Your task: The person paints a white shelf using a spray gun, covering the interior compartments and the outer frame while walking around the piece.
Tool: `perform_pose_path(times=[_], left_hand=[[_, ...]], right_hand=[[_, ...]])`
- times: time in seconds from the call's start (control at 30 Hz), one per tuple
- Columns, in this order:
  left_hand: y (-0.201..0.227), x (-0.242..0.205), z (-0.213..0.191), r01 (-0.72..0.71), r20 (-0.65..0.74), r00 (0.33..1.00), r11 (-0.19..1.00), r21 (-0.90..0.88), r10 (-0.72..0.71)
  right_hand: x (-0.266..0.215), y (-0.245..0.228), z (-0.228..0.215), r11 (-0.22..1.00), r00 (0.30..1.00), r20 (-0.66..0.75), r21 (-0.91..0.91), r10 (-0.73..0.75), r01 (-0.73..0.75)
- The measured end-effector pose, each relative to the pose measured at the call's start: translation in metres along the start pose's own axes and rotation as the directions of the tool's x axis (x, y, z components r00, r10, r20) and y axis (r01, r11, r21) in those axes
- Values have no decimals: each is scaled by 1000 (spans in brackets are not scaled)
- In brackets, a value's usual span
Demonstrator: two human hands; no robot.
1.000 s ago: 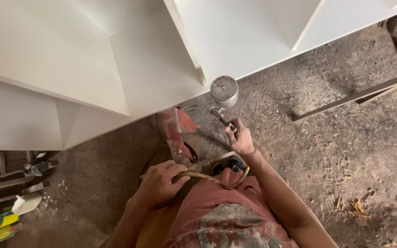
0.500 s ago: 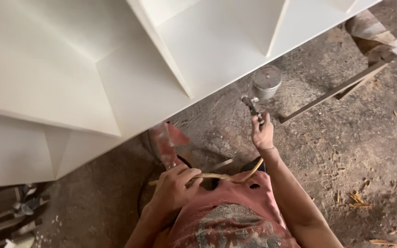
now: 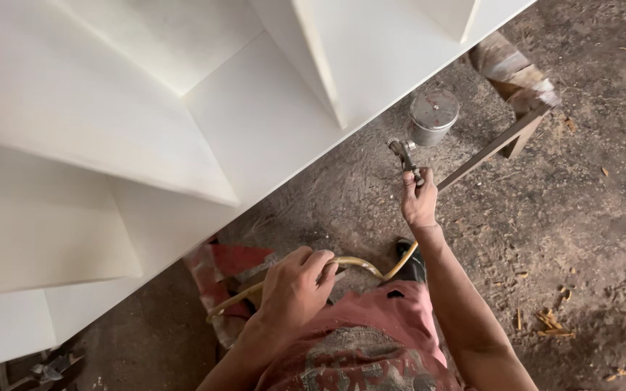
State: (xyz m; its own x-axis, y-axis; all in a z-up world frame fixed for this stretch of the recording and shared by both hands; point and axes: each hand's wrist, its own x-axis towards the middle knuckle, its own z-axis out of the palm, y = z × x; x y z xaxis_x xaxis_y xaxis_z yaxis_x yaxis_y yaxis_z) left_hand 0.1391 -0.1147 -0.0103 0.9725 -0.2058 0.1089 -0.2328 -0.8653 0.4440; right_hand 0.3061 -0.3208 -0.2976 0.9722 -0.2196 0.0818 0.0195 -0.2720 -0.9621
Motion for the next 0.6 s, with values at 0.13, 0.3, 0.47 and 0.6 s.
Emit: perform_pose_path(times=[0.13,0.3,0.47,0.6], left_hand=[[42,57,27,-26,39,999,999,39,24],[82,100,50,-32,42,999,998,57,30],[92,121,60,67,86,994,997,42,-71],[93,124,56,106,32,994,992,72,-108]], right_hand=[[46,18,-29,997,999,45,63,29,-31],[98,39,-58,978,982,105,120,157,-169],[117,60,-69,995,997,28,74,72,-74],[112,62,-63,990,983,157,88,96,-111]])
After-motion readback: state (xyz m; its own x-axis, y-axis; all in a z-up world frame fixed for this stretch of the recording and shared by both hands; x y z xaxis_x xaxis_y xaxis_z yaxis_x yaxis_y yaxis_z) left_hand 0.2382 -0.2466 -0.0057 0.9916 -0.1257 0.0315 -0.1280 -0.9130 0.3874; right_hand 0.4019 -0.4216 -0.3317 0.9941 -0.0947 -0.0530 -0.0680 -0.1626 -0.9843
